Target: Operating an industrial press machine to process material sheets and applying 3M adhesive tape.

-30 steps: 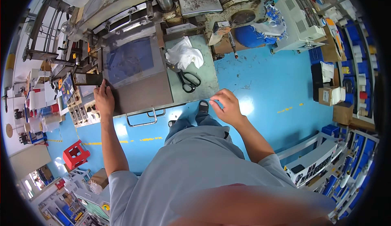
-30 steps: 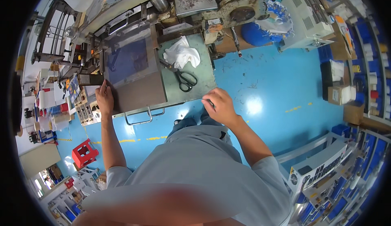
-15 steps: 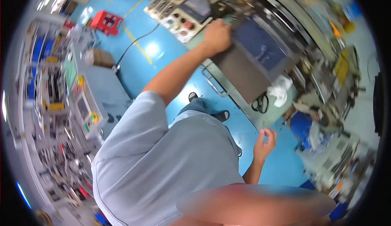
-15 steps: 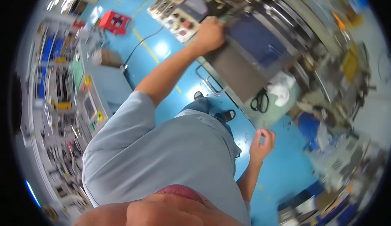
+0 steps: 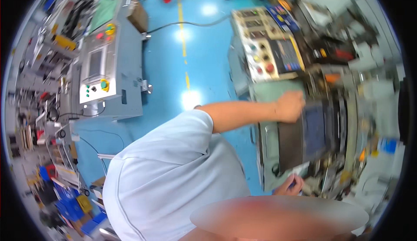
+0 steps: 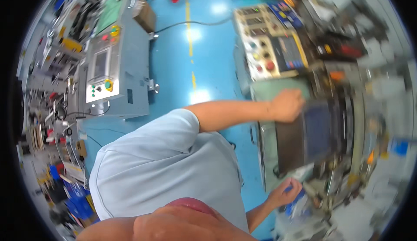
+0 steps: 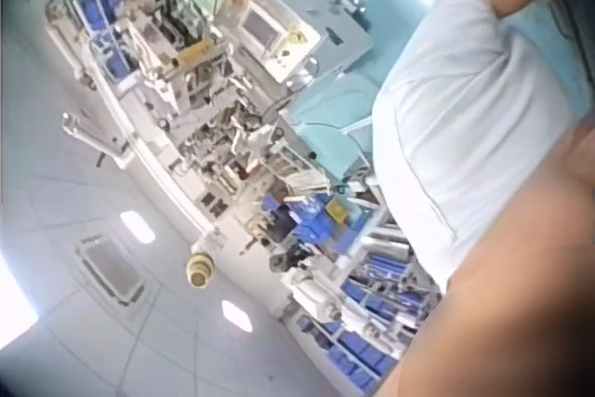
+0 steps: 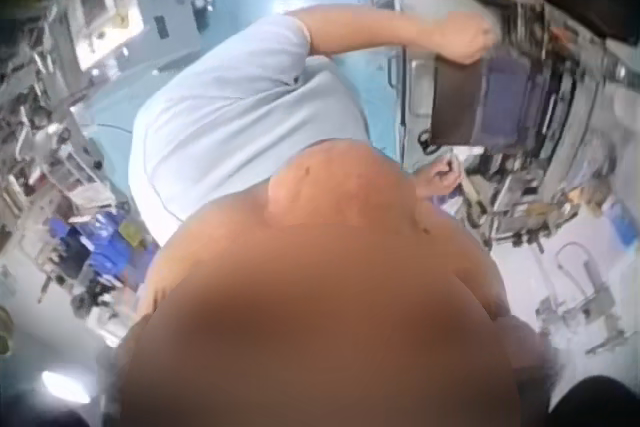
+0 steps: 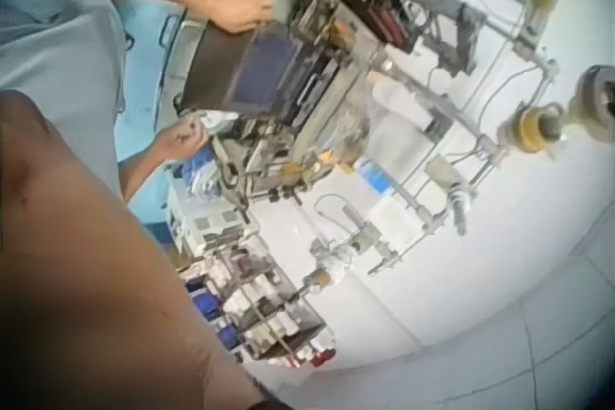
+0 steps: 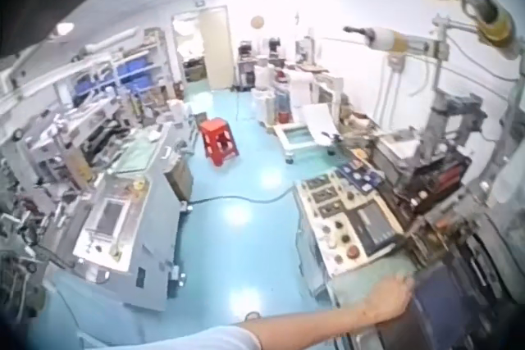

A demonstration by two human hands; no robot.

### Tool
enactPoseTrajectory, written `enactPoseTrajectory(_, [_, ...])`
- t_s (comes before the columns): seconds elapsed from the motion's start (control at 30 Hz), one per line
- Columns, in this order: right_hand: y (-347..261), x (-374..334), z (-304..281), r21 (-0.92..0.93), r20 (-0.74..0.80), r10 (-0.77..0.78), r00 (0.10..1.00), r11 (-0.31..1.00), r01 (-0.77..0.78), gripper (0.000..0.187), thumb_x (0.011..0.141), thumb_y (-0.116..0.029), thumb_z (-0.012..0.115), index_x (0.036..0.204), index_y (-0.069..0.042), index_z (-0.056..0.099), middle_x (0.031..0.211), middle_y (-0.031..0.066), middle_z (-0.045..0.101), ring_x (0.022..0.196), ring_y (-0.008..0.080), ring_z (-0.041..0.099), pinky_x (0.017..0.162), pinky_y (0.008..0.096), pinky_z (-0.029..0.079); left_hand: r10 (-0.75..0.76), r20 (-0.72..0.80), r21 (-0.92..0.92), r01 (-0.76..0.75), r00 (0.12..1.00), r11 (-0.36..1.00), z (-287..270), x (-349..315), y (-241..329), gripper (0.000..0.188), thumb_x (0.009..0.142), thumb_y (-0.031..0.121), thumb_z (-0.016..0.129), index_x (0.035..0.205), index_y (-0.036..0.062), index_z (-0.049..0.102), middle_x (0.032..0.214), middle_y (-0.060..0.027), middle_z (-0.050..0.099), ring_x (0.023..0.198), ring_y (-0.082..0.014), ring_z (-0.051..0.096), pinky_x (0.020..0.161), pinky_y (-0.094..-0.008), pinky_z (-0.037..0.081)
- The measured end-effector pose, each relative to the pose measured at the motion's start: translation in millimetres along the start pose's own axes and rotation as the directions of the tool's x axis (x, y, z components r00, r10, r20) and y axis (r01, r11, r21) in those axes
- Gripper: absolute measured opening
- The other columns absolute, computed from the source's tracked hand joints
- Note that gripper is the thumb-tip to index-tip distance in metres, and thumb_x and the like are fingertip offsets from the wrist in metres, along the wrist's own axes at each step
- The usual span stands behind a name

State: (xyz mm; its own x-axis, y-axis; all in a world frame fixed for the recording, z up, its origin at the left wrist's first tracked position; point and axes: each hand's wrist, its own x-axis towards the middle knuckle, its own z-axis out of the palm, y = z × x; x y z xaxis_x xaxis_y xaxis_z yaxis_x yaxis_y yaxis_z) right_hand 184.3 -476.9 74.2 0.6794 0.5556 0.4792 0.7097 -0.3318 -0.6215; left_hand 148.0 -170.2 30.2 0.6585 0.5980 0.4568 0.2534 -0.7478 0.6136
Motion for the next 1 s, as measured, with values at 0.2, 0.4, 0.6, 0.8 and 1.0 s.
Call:
enactPoseTrajectory(0.2, [-97, 40, 116, 0.345, 0.193, -0.233, 0.953, 0.925, 0.156, 0.006, 0.091, -0.003, 0.063, 0.095, 0.003, 0.063, 0.094, 0.0111, 0.058, 0.081, 0.0225, 0.057, 0.066, 0.0322, 0.047, -0.102, -0.001, -0.056, 0.101, 0.995, 0.993, -109, -43, -91, 0.026, 0.078, 0.019, 0.067, 0.097, 0.0024, 0.064, 0.094, -0.0178, 0.058, 0.09, -0.0379, 0.061, 0.076, -0.0493, 0.05])
enactPoseTrajectory(0.4, [-189, 67, 235, 0.487, 0.317, -0.484, 0.816, 0.821, 0.298, 0.008, 0.085, 0.001, 0.066, 0.092, 0.002, 0.062, 0.087, 0.0133, 0.059, 0.079, 0.0276, 0.058, 0.074, 0.0389, 0.049, -0.419, 0.028, -0.027, 0.419, 0.908, 0.907, -221, -109, -187, 0.027, 0.084, 0.022, 0.066, 0.105, 0.0051, 0.068, 0.098, -0.0176, 0.064, 0.096, -0.0386, 0.063, 0.082, -0.0495, 0.051])
enactPoseTrajectory(0.6, [-286, 74, 329, 0.629, 0.495, -0.645, 0.582, 0.728, 0.273, 0.01, 0.085, -0.001, 0.067, 0.094, 0.0, 0.064, 0.09, 0.0106, 0.06, 0.074, 0.0219, 0.056, 0.072, 0.0321, 0.049, -0.669, -0.11, -0.041, 0.669, 0.735, 0.742, -307, -181, -243, 0.028, 0.087, 0.023, 0.066, 0.108, 0.005, 0.068, 0.103, -0.0183, 0.065, 0.1, -0.0387, 0.063, 0.086, -0.0483, 0.051])
enactPoseTrajectory(0.8, [-321, 57, 429, 0.696, 0.673, -0.708, 0.215, 0.704, 0.139, 0.01, 0.085, -0.003, 0.069, 0.094, 0.0, 0.065, 0.085, 0.0084, 0.06, 0.071, 0.0172, 0.056, 0.068, 0.0286, 0.047, -0.84, -0.199, -0.081, 0.846, 0.505, 0.527, -325, -260, -266, 0.03, 0.088, 0.024, 0.066, 0.111, 0.0051, 0.067, 0.106, -0.0183, 0.066, 0.102, -0.0382, 0.063, 0.087, -0.0491, 0.051])
enactPoseTrajectory(1.0, [-365, 15, 532, 0.75, 0.645, -0.722, -0.25, 0.661, 0.027, 0.011, 0.089, -0.009, 0.069, 0.095, 0.0, 0.066, 0.081, 0.0061, 0.061, 0.069, 0.0136, 0.055, 0.066, 0.0281, 0.048, -0.955, -0.245, -0.158, 0.965, 0.168, 0.21, -325, -350, -236, 0.034, 0.088, 0.028, 0.065, 0.112, 0.0051, 0.067, 0.107, -0.0186, 0.066, 0.103, -0.0376, 0.063, 0.088, -0.0492, 0.051])
